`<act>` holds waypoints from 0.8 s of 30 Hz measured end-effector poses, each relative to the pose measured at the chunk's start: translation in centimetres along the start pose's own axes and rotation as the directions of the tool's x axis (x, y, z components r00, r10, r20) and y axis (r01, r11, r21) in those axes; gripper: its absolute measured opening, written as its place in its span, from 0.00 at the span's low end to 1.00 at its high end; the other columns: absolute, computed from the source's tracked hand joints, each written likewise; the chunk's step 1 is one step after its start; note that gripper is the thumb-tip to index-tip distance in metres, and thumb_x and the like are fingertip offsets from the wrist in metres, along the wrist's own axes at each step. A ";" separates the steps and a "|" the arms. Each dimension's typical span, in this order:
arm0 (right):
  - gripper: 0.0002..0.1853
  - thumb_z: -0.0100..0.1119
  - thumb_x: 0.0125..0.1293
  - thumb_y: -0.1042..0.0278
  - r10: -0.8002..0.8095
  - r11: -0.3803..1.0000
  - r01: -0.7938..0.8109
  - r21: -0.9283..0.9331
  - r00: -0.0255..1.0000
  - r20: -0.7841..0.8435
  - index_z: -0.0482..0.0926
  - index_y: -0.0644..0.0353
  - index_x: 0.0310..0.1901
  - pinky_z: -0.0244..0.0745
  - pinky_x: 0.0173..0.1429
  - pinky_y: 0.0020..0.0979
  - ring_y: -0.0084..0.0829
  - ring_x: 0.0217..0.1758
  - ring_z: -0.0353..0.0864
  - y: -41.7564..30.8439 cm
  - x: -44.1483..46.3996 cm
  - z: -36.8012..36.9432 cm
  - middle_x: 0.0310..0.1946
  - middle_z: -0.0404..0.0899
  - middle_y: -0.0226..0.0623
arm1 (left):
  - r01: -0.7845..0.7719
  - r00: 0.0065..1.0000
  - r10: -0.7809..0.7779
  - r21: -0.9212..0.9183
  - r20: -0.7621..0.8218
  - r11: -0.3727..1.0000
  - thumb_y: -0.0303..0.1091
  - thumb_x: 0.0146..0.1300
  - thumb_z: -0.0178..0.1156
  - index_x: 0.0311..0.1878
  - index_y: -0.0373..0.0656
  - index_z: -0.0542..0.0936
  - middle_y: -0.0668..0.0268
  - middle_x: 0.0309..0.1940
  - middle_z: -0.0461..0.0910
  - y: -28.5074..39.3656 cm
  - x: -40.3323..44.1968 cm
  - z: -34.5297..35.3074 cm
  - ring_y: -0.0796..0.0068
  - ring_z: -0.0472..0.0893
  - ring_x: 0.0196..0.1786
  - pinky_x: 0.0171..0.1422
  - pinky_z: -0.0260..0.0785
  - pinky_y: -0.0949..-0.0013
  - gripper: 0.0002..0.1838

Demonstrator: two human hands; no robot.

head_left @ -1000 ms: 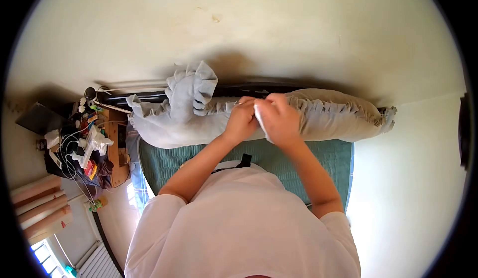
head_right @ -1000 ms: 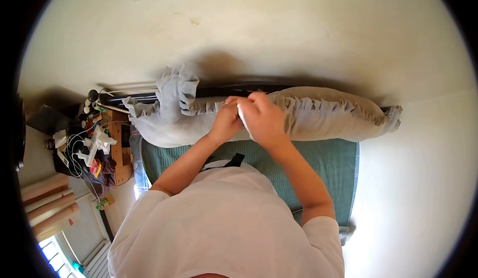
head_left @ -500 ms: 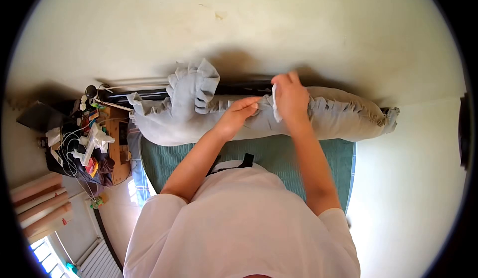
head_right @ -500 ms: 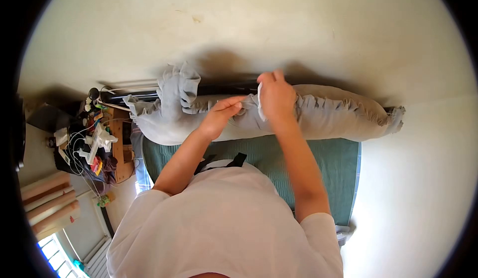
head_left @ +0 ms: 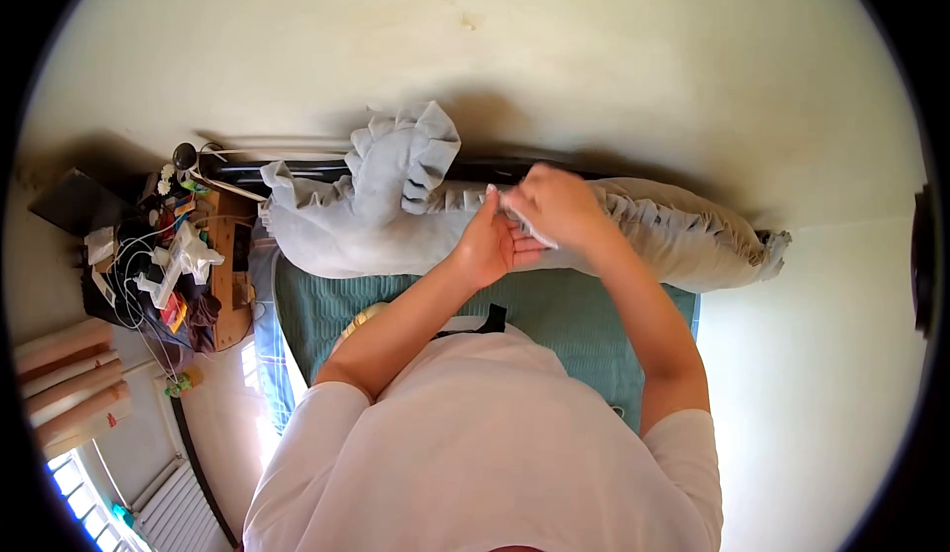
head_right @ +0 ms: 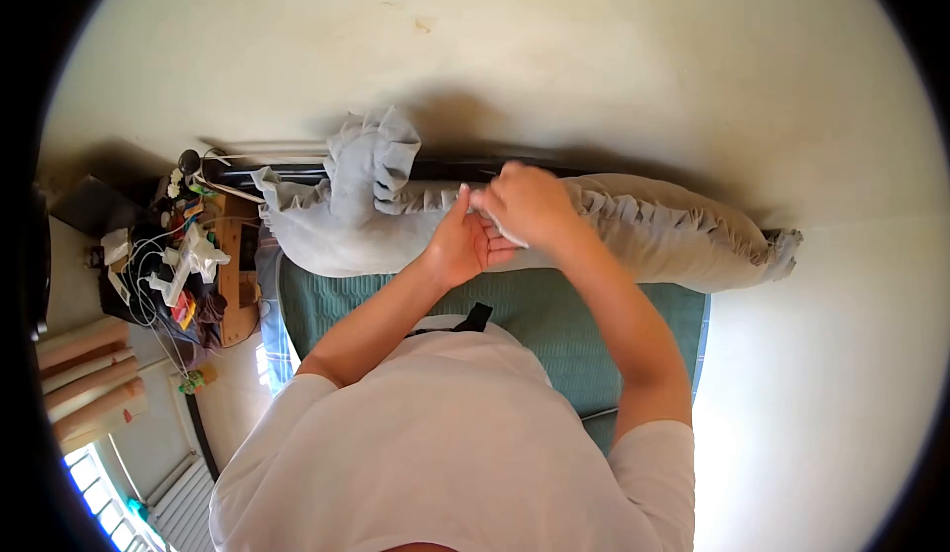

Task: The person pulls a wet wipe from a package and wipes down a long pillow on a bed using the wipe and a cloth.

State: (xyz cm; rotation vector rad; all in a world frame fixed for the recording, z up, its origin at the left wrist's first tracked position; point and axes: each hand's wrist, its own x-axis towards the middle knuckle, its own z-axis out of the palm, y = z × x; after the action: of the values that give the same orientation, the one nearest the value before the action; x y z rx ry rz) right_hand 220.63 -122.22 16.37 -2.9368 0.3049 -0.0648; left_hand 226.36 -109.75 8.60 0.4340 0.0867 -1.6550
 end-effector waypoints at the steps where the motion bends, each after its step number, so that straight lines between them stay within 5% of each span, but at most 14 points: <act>1: 0.07 0.58 0.58 0.66 -0.090 0.995 0.090 0.040 0.996 -0.003 0.81 0.58 0.34 0.73 0.43 0.38 0.41 0.41 0.76 -0.3 -1.6 0.3 0.36 0.76 0.35 | -0.080 0.997 0.080 -0.001 -0.007 0.997 0.63 0.70 0.32 0.51 0.41 0.74 0.61 0.44 0.80 -0.2 0.5 -0.1 0.70 0.80 0.46 0.48 0.74 0.65 0.34; 5: 0.07 0.58 0.56 0.72 -0.117 0.983 0.133 0.125 0.985 -0.127 0.81 0.61 0.36 0.73 0.45 0.38 0.41 0.44 0.75 -0.4 -6.2 0.0 0.38 0.75 0.36 | -0.201 0.978 0.202 0.010 -0.046 0.979 0.56 0.72 0.36 0.51 0.44 0.72 0.63 0.44 0.78 -1.5 2.3 -1.4 0.69 0.79 0.47 0.54 0.72 0.61 0.25; 8: 0.10 0.58 0.55 0.78 -0.153 0.988 0.153 0.003 0.988 0.019 0.80 0.62 0.40 0.73 0.45 0.36 0.40 0.44 0.75 0.1 -8.8 -0.3 0.38 0.75 0.39 | -0.219 0.973 0.222 0.048 -0.069 0.975 0.52 0.73 0.39 0.51 0.45 0.72 0.63 0.44 0.78 -2.2 2.2 -1.4 0.70 0.79 0.48 0.56 0.71 0.61 0.21; 10: 0.14 0.58 0.53 0.81 0.015 0.992 0.025 0.123 0.950 -0.312 0.79 0.61 0.43 0.73 0.45 0.35 0.39 0.44 0.75 -0.4 -7.8 -2.3 0.37 0.75 0.38 | -0.191 0.977 0.199 0.093 -0.077 0.977 0.50 0.73 0.40 0.51 0.45 0.72 0.64 0.45 0.78 -2.1 2.3 -1.3 0.70 0.78 0.49 0.56 0.70 0.62 0.20; 13: 0.15 0.57 0.55 0.76 0.013 0.972 0.058 0.228 0.954 -0.299 0.79 0.59 0.46 0.72 0.46 0.35 0.38 0.44 0.76 -1.7 -5.7 0.8 0.37 0.76 0.37 | -0.203 0.979 0.202 -0.032 -0.023 0.979 0.48 0.73 0.40 0.50 0.46 0.73 0.66 0.45 0.77 -2.6 1.9 -1.6 0.70 0.78 0.49 0.55 0.69 0.64 0.18; 15: 0.15 0.58 0.55 0.71 -0.263 0.965 0.246 -0.094 0.899 -0.349 0.79 0.56 0.46 0.71 0.45 0.37 0.37 0.42 0.75 -1.8 -4.8 2.4 0.36 0.75 0.34 | -0.233 0.958 0.256 -0.174 0.126 0.957 0.46 0.73 0.41 0.51 0.47 0.72 0.66 0.47 0.77 -2.4 1.6 -2.3 0.68 0.78 0.50 0.55 0.69 0.64 0.16; 18: 0.17 0.60 0.53 0.70 -0.237 0.960 0.173 -0.220 0.921 -0.310 0.78 0.55 0.47 0.70 0.42 0.39 0.37 0.39 0.74 -0.6 -4.6 1.3 0.34 0.74 0.30 | -0.289 0.957 0.291 -0.178 -0.015 0.941 0.46 0.73 0.40 0.51 0.47 0.73 0.64 0.47 0.78 -2.4 2.0 -1.6 0.68 0.77 0.52 0.57 0.68 0.63 0.17; 20: 0.15 0.60 0.52 0.71 -0.231 0.953 0.150 -0.262 0.921 -0.313 0.79 0.54 0.44 0.69 0.38 0.39 0.37 0.36 0.73 0.9 -5.3 0.1 0.32 0.73 0.30 | -0.258 0.965 0.262 -0.132 0.016 0.957 0.47 0.73 0.41 0.49 0.46 0.73 0.63 0.46 0.79 -2.0 1.1 -0.8 0.68 0.78 0.51 0.60 0.66 0.62 0.18; 22: 0.14 0.61 0.52 0.72 -0.096 0.959 -0.009 -0.283 0.930 -0.354 0.80 0.55 0.44 0.69 0.38 0.38 0.38 0.35 0.74 3.2 -5.5 -1.0 0.32 0.73 0.32 | -0.323 0.946 0.314 0.269 0.076 0.907 0.47 0.74 0.40 0.52 0.39 0.72 0.62 0.42 0.80 -0.1 -0.6 -0.4 0.68 0.80 0.46 0.54 0.69 0.65 0.21; 23: 0.14 0.61 0.52 0.72 -0.098 0.959 -0.008 -0.285 0.929 -0.356 0.80 0.55 0.44 0.69 0.38 0.38 0.38 0.35 0.74 3.3 -5.6 -1.7 0.32 0.73 0.32 | -0.328 0.943 0.313 0.470 0.112 0.820 0.45 0.69 0.52 0.57 0.40 0.73 0.60 0.44 0.80 1.1 -1.5 -1.4 0.68 0.80 0.48 0.55 0.71 0.63 0.21; 24: 0.15 0.61 0.53 0.73 -0.035 0.986 -0.034 -0.164 0.916 -0.401 0.81 0.55 0.45 0.70 0.38 0.37 0.37 0.34 0.74 3.1 -5.8 -2.6 0.33 0.72 0.34 | -0.326 0.944 0.311 0.471 0.112 0.820 0.45 0.69 0.52 0.57 0.40 0.73 0.60 0.44 0.80 1.6 -1.9 -2.1 0.68 0.80 0.48 0.55 0.71 0.63 0.21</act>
State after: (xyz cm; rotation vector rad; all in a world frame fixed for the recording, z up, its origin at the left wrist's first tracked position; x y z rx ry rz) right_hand 214.21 -124.45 18.24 -3.0685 0.3835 -0.6845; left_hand 228.55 -107.52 7.60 0.7609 -0.4180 -1.3349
